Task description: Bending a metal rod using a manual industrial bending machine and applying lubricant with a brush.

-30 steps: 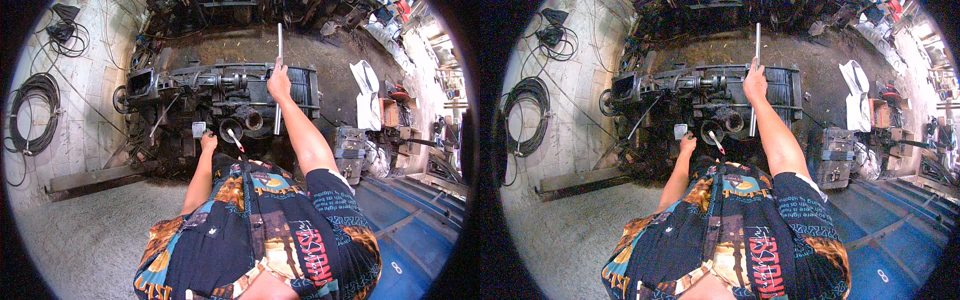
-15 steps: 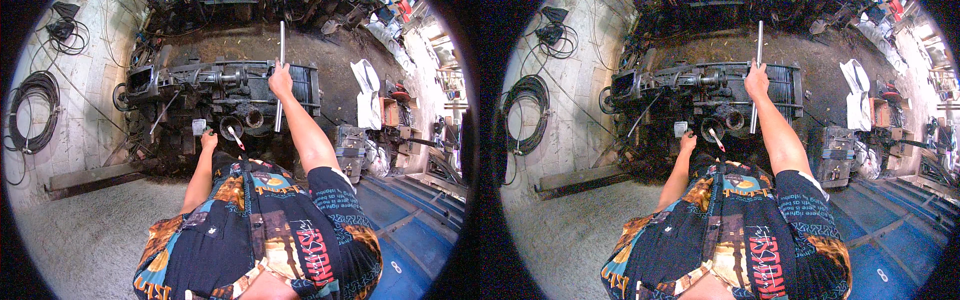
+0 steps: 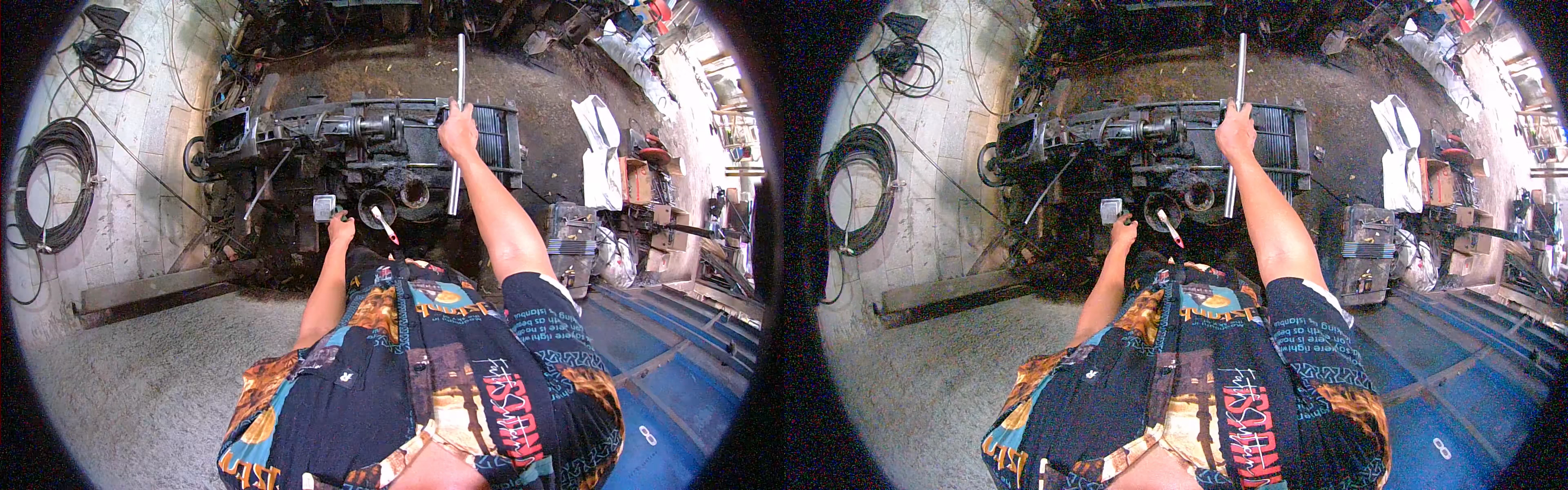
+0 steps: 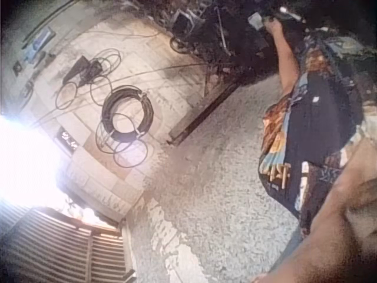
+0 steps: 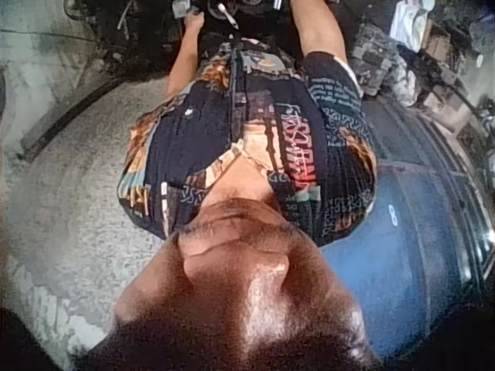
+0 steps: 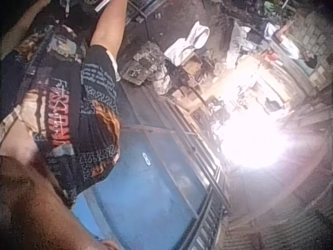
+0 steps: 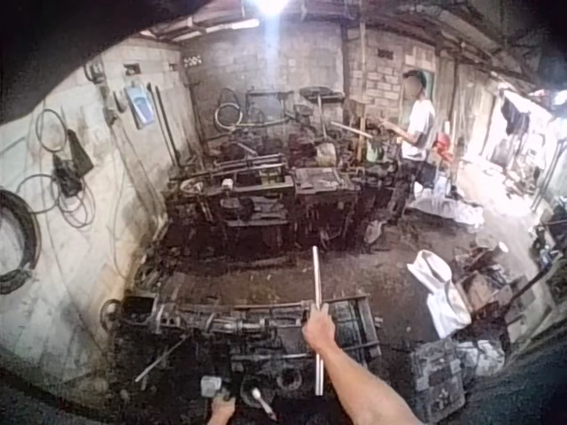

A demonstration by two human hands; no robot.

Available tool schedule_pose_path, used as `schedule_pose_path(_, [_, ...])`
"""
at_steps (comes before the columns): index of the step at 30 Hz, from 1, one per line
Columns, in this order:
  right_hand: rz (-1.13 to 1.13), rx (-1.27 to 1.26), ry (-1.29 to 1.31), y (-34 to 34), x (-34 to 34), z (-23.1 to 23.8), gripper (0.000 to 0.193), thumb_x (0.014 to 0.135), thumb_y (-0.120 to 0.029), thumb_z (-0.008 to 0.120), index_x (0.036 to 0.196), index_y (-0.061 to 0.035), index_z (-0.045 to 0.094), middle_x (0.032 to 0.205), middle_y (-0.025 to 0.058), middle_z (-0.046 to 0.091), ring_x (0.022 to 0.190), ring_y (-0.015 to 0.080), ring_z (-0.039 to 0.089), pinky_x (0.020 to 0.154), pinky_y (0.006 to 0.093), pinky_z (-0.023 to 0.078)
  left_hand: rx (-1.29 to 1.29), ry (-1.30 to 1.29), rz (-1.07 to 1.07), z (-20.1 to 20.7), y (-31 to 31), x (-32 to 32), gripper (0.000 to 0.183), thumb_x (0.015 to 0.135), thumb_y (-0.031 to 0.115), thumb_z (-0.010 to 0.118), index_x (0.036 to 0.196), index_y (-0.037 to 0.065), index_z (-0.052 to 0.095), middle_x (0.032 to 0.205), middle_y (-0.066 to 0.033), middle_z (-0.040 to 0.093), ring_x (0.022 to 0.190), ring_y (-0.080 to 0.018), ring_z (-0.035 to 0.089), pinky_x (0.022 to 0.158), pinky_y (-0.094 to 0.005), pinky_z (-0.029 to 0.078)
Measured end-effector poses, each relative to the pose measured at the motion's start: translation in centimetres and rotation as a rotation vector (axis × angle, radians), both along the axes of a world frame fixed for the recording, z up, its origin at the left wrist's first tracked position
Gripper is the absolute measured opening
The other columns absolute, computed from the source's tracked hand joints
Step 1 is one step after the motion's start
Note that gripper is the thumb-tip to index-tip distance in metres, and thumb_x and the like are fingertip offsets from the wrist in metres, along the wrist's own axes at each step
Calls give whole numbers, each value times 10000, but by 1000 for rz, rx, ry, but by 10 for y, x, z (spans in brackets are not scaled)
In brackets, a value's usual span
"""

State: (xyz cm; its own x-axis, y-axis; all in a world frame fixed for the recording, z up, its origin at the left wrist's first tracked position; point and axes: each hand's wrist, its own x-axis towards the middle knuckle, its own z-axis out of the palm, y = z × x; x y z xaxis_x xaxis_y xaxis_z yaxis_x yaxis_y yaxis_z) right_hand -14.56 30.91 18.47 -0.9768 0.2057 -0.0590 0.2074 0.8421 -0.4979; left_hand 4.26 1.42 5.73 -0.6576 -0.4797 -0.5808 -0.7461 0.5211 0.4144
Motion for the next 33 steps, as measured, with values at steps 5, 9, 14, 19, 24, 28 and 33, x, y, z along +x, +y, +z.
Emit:
schedule_pose_path(5, [-10, 10, -30, 5, -1, -3, 584, 802, -61, 522, 1380, -109, 449, 1273, 227, 417, 1050, 442, 564, 876, 485, 491, 63, -96, 90, 36, 19, -12, 387, 887, 217, 625, 1271, 178, 600, 1161, -157, 643, 1065, -312, 622, 926, -399, 502])
schedule_pose_path(9, [-13, 29, -14, 2, -1, -2, 596, 808, -64, 523, 1394, -123, 428, 1278, 225, 420, 1052, 434, 566, 882, 481, 493, 136, -110, 124, 5, 2, -6, 392, 888, 220, 622, 1278, 182, 595, 1256, -158, 592, 1117, -315, 594, 953, -407, 491])
schedule_pose_path(14, [-2, 45, -1, 6, -2, -7, 587, 821, -72, 516, 1397, -136, 421, 1248, 231, 440, 1022, 427, 585, 862, 487, 501, 107, -98, 87, -18, -4, -5, 393, 890, 221, 620, 1281, 185, 593, 1272, -154, 581, 1133, -316, 582, 963, -415, 482])
schedule_pose_path(19, [-2, 37, 26, 6, 1, -5, 557, 835, -86, 508, 1385, -126, 430, 1210, 233, 450, 969, 416, 604, 832, 495, 505, 144, -94, 114, -14, -2, -4, 395, 890, 223, 623, 1282, 190, 592, 1264, -150, 584, 1123, -317, 584, 960, -412, 484])
schedule_pose_path(24, [-10, 11, 12, 7, 1, -3, 550, 809, -115, 524, 1356, -90, 470, 1232, 262, 459, 1018, 426, 595, 859, 495, 494, 51, -94, 42, 3, 2, -5, 394, 896, 223, 619, 1287, 190, 588, 1248, -147, 595, 1096, -308, 599, 942, -408, 494])
schedule_pose_path(28, [4, 49, 34, 9, -2, -10, 569, 808, -98, 557, 1367, -103, 451, 1232, 230, 450, 1011, 425, 589, 857, 486, 508, 168, -123, 117, 1, 1, -5, 393, 900, 217, 615, 1290, 183, 585, 1235, -160, 602, 1090, -311, 604, 928, -409, 501])
schedule_pose_path(33, [4, 64, 10, 8, -1, -9, 578, 789, -105, 587, 1356, -94, 475, 1248, 228, 444, 1032, 431, 577, 863, 472, 514, 73, -56, 37, -25, -8, -1, 383, 910, 204, 606, 1290, 167, 584, 1195, -163, 617, 868, -267, 668, 781, -390, 542])
